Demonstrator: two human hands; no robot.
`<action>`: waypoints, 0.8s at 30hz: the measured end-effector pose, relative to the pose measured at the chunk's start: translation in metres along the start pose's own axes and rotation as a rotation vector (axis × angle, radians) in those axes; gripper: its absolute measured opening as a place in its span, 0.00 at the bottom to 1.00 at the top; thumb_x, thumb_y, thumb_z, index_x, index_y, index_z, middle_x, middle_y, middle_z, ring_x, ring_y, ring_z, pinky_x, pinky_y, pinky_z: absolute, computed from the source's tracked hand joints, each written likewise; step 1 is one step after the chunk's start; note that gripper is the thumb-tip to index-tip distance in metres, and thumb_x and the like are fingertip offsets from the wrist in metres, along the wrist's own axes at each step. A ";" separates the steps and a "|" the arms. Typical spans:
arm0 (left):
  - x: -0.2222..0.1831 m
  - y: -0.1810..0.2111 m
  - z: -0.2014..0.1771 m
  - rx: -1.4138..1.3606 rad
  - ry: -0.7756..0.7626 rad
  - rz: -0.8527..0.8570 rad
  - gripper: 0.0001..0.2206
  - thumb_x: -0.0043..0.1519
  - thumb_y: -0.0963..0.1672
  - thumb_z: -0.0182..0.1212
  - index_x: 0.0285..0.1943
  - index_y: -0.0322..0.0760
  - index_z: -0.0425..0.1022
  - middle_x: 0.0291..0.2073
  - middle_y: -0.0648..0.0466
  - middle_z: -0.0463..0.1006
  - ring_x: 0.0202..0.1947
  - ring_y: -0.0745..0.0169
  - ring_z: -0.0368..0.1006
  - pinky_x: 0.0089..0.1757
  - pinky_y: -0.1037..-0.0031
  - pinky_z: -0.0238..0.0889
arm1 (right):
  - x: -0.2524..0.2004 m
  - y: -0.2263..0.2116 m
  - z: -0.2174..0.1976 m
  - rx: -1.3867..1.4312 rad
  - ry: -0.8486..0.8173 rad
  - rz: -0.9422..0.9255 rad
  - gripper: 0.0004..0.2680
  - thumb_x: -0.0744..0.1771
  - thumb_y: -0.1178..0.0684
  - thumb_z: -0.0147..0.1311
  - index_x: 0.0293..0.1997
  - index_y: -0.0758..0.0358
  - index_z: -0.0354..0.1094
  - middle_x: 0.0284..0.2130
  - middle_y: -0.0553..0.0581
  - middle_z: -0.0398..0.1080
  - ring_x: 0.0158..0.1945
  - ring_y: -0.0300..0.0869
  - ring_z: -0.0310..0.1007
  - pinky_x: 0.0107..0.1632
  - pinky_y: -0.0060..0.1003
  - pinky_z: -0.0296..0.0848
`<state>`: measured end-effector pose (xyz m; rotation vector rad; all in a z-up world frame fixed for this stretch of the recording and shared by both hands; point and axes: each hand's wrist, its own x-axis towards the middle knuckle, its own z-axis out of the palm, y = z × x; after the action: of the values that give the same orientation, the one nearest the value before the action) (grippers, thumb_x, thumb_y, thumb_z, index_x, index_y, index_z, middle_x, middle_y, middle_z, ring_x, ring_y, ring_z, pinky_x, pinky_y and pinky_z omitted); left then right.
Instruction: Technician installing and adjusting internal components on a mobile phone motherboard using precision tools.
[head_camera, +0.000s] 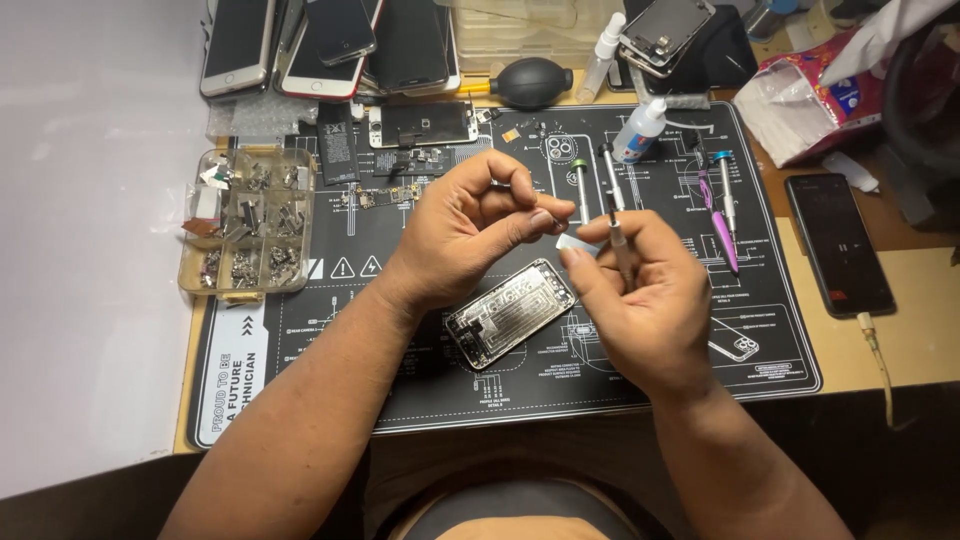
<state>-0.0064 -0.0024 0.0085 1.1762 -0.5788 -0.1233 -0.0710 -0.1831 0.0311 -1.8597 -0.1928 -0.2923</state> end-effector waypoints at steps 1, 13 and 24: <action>0.000 0.001 0.001 -0.001 -0.003 0.003 0.08 0.65 0.39 0.61 0.44 0.40 0.65 0.44 0.40 0.82 0.49 0.57 0.81 0.53 0.68 0.77 | 0.001 -0.003 0.002 -0.002 0.003 -0.002 0.04 0.68 0.59 0.59 0.42 0.59 0.67 0.18 0.41 0.55 0.22 0.25 0.49 0.27 0.21 0.52; -0.002 0.008 0.001 -0.028 -0.033 -0.016 0.05 0.66 0.38 0.60 0.45 0.37 0.67 0.45 0.44 0.83 0.50 0.60 0.80 0.55 0.71 0.77 | 0.006 -0.001 0.011 -0.148 0.087 -0.168 0.04 0.68 0.60 0.62 0.38 0.62 0.69 0.16 0.42 0.49 0.21 0.27 0.46 0.27 0.23 0.51; -0.003 0.017 -0.002 0.099 -0.077 -0.034 0.09 0.65 0.39 0.61 0.53 0.32 0.73 0.45 0.48 0.81 0.50 0.60 0.81 0.54 0.73 0.78 | 0.005 0.003 0.002 -0.290 0.002 -0.196 0.04 0.69 0.55 0.61 0.38 0.61 0.70 0.16 0.43 0.55 0.20 0.29 0.47 0.26 0.26 0.50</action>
<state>-0.0115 0.0072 0.0221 1.2821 -0.6389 -0.1713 -0.0651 -0.1826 0.0298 -2.1307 -0.3475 -0.4785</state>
